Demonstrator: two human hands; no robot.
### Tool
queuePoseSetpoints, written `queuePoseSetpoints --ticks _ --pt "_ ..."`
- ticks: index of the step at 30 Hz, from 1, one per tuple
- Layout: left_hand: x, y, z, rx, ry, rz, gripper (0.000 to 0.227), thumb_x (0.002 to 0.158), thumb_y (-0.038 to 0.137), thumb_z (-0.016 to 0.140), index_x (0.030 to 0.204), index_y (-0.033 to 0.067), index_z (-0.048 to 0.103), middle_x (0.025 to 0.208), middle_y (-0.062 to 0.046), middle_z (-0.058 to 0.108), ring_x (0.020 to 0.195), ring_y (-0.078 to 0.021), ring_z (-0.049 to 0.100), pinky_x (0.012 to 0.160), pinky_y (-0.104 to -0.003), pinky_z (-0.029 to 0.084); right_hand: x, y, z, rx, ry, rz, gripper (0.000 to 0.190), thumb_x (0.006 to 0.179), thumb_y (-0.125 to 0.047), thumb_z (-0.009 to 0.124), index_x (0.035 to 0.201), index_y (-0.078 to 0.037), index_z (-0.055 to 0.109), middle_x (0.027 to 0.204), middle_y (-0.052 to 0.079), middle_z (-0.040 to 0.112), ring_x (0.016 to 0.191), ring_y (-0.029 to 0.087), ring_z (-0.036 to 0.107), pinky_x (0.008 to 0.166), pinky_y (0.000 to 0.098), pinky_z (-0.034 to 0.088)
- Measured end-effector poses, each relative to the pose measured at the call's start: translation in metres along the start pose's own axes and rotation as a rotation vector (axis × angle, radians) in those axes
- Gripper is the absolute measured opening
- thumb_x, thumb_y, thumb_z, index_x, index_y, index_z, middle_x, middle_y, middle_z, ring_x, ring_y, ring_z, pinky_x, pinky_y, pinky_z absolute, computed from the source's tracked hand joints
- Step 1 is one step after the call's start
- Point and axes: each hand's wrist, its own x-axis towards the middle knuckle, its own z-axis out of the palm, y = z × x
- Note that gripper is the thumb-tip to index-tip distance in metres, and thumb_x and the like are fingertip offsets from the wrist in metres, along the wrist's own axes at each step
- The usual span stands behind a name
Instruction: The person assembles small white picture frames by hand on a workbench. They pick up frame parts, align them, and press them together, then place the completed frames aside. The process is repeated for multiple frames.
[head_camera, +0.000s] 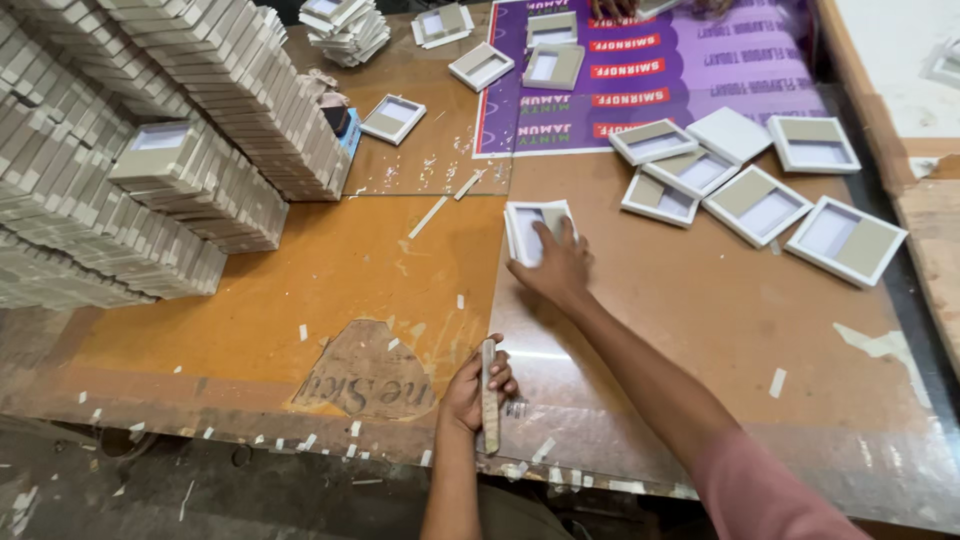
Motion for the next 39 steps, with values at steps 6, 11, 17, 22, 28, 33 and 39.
queuePoseSetpoints --ticks 6,11,17,22,28,33,39 --pt "0.004 0.003 -0.001 -0.056 -0.025 -0.006 0.033 0.108 0.027 0.041 0.135 0.0093 0.050 0.080 -0.001 0.046 0.063 -0.0119 0.048 0.073 -0.035 0.047 -0.141 0.089 -0.081 -0.233 0.327 0.113 0.088 0.079 -0.066 0.071 0.153 -0.024 0.048 0.166 0.026 0.020 0.147 0.055 0.019 0.116 0.0715 0.014" --pt "0.002 0.003 -0.007 -0.113 -0.052 -0.031 0.032 0.108 0.027 0.042 0.134 0.0119 0.053 0.080 -0.001 0.046 0.063 -0.0112 0.048 0.073 -0.035 0.046 -0.238 0.144 -0.130 -0.382 0.331 0.333 0.088 0.074 -0.060 0.074 0.150 -0.021 0.050 0.161 0.030 0.025 0.140 0.055 0.026 0.107 0.0693 0.024" --pt "0.004 0.004 -0.008 -0.098 -0.060 0.001 0.035 0.109 0.029 0.042 0.133 0.0093 0.057 0.077 -0.001 0.045 0.061 -0.0108 0.046 0.071 -0.034 0.044 -0.298 0.179 -0.139 0.397 0.586 0.046 0.066 0.095 -0.043 0.059 0.144 -0.001 0.052 0.148 0.028 0.046 0.131 0.038 0.050 0.104 0.0479 0.043" --pt "0.002 -0.001 -0.011 -0.084 -0.023 0.008 0.035 0.108 0.030 0.041 0.131 0.0096 0.058 0.078 0.000 0.044 0.061 -0.0105 0.045 0.072 -0.034 0.044 -0.283 0.210 -0.107 1.271 0.426 0.458 0.045 0.103 -0.034 0.049 0.127 0.003 0.059 0.103 0.014 0.063 0.088 0.025 0.060 0.076 0.0457 0.053" --pt "0.001 0.006 -0.006 -0.055 -0.037 0.018 0.034 0.108 0.030 0.042 0.130 0.0084 0.058 0.076 0.000 0.044 0.060 -0.0108 0.045 0.072 -0.034 0.044 -0.268 0.203 -0.083 0.719 0.630 0.234 0.036 0.110 -0.022 0.052 0.101 0.010 0.065 0.085 0.010 0.069 0.082 0.014 0.061 0.073 0.0339 0.051" --pt "-0.001 0.001 -0.007 -0.049 -0.011 -0.001 0.034 0.109 0.030 0.042 0.130 0.0081 0.057 0.076 0.000 0.044 0.060 -0.0106 0.045 0.072 -0.034 0.045 -0.272 0.188 -0.087 0.762 0.616 0.239 0.029 0.105 -0.017 0.057 0.115 0.009 0.066 0.085 0.008 0.070 0.074 0.010 0.063 0.064 0.0277 0.051" --pt "0.001 0.005 -0.004 -0.004 0.002 0.024 0.035 0.109 0.030 0.041 0.131 0.0067 0.055 0.075 0.000 0.044 0.060 -0.0105 0.044 0.071 -0.033 0.045 -0.268 0.179 -0.090 0.857 0.603 0.252 0.031 0.104 -0.016 0.057 0.121 0.009 0.064 0.088 0.007 0.071 0.072 0.009 0.064 0.063 0.0261 0.053"
